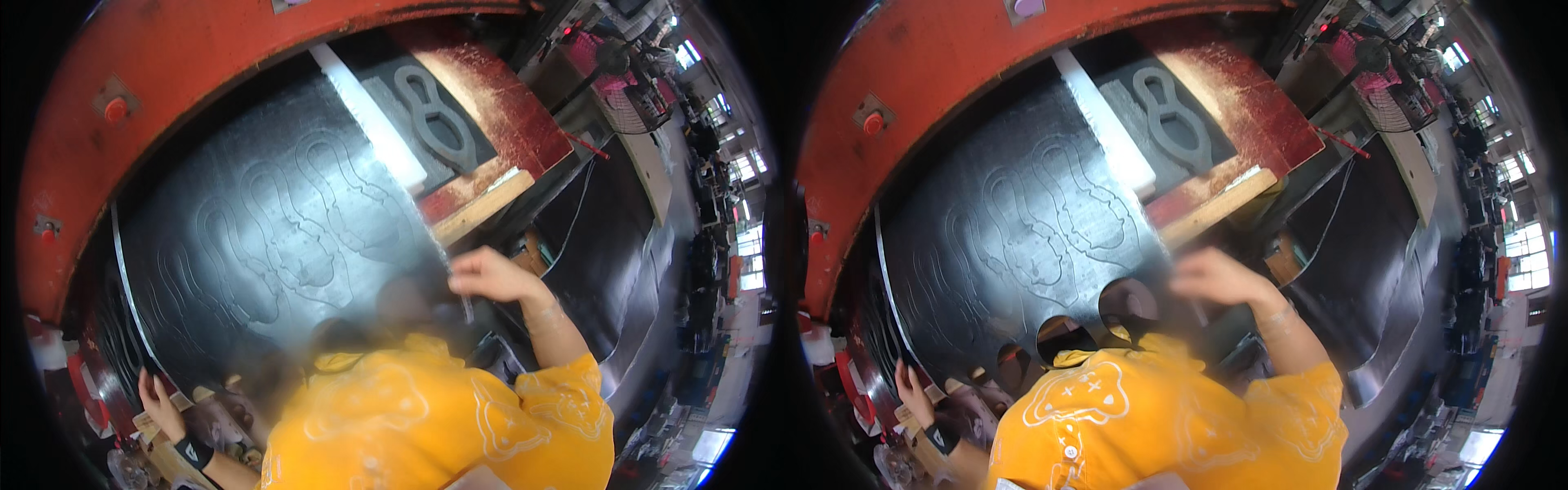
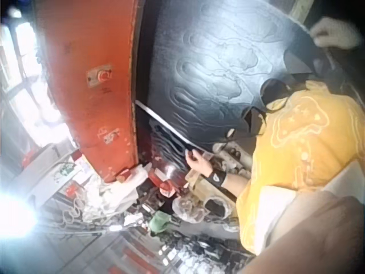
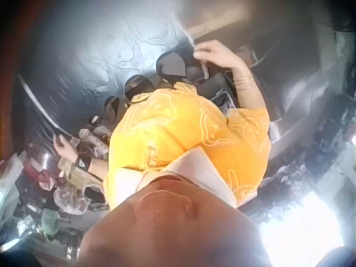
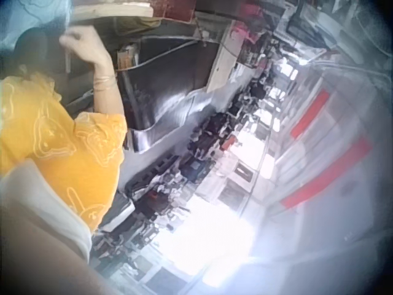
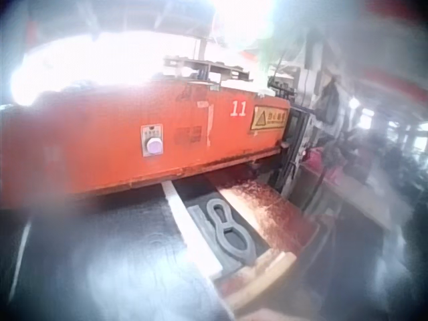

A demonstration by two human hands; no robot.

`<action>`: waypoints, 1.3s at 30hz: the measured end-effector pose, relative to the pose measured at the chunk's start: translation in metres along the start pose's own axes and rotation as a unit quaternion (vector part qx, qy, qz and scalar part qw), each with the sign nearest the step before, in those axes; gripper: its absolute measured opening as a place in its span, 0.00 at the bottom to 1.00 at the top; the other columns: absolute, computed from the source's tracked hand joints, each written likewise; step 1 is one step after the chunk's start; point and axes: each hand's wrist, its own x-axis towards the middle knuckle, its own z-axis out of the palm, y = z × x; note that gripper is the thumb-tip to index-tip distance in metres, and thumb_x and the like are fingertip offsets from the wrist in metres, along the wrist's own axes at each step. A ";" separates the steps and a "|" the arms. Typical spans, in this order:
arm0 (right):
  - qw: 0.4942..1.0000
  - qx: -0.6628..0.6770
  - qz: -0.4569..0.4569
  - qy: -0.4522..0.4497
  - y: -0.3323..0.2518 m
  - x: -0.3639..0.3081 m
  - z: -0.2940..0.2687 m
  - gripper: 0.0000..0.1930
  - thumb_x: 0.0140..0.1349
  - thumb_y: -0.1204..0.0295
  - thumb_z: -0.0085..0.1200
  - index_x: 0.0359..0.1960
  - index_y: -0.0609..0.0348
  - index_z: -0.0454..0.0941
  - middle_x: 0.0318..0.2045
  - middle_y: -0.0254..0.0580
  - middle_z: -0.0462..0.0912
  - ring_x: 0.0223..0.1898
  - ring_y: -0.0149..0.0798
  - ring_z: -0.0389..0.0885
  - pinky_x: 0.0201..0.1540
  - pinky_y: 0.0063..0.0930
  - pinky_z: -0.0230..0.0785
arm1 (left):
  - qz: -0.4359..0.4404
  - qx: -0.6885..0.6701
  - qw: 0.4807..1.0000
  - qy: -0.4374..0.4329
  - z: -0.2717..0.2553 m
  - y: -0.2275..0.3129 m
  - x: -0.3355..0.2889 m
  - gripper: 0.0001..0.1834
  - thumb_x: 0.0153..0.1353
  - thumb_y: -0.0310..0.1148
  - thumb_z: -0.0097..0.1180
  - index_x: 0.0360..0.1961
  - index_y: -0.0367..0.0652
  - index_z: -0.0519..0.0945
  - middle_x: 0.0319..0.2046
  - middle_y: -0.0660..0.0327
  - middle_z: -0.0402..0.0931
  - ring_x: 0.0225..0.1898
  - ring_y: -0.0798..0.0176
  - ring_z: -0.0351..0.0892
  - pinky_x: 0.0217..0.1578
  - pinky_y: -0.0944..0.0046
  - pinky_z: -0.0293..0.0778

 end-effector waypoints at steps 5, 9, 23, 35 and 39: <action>0.982 0.136 -0.127 0.037 -0.001 0.080 -0.006 0.13 0.65 0.70 0.52 0.45 0.66 0.78 0.37 0.32 0.81 0.39 0.23 0.74 0.45 0.22 0.69 | 0.226 -0.207 0.943 -0.129 0.090 0.186 -0.018 0.16 0.60 0.25 0.51 0.50 0.37 0.78 0.46 0.55 0.78 0.47 0.62 0.77 0.50 0.64 0.71; 0.930 0.353 -0.100 -0.036 -0.008 0.099 -0.007 0.13 0.68 0.68 0.49 0.45 0.65 0.78 0.40 0.35 0.81 0.40 0.27 0.77 0.46 0.24 0.70 | 0.528 -0.154 0.775 -0.311 0.166 0.311 -0.057 0.37 0.47 0.30 0.64 0.61 0.42 0.66 0.61 0.45 0.63 0.63 0.43 0.63 0.63 0.50 0.60; 0.882 -0.246 -0.173 0.364 -0.039 0.069 0.006 0.17 0.61 0.71 0.54 0.51 0.64 0.73 0.40 0.42 0.80 0.36 0.31 0.78 0.43 0.28 0.71 | 0.147 -0.531 0.814 -0.183 0.104 0.344 0.112 0.13 0.66 0.30 0.53 0.45 0.31 0.79 0.41 0.53 0.80 0.39 0.60 0.81 0.41 0.66 0.76; 0.867 0.388 -0.123 -0.286 -0.053 0.147 0.031 0.09 0.62 0.67 0.55 0.29 0.59 0.76 0.28 0.29 0.76 0.31 0.23 0.71 0.37 0.17 0.64 | 0.539 -0.082 0.777 -0.315 0.152 0.267 -0.040 0.35 0.47 0.27 0.61 0.60 0.42 0.70 0.60 0.50 0.67 0.64 0.43 0.63 0.62 0.45 0.60; 0.966 0.118 -0.165 -0.159 -0.062 0.122 0.031 0.12 0.63 0.64 0.55 0.26 0.59 0.74 0.30 0.33 0.78 0.32 0.30 0.75 0.40 0.23 0.67 | 0.540 -0.137 0.773 -0.303 0.152 0.279 -0.015 0.27 0.48 0.22 0.57 0.54 0.43 0.76 0.52 0.50 0.76 0.56 0.46 0.73 0.58 0.52 0.68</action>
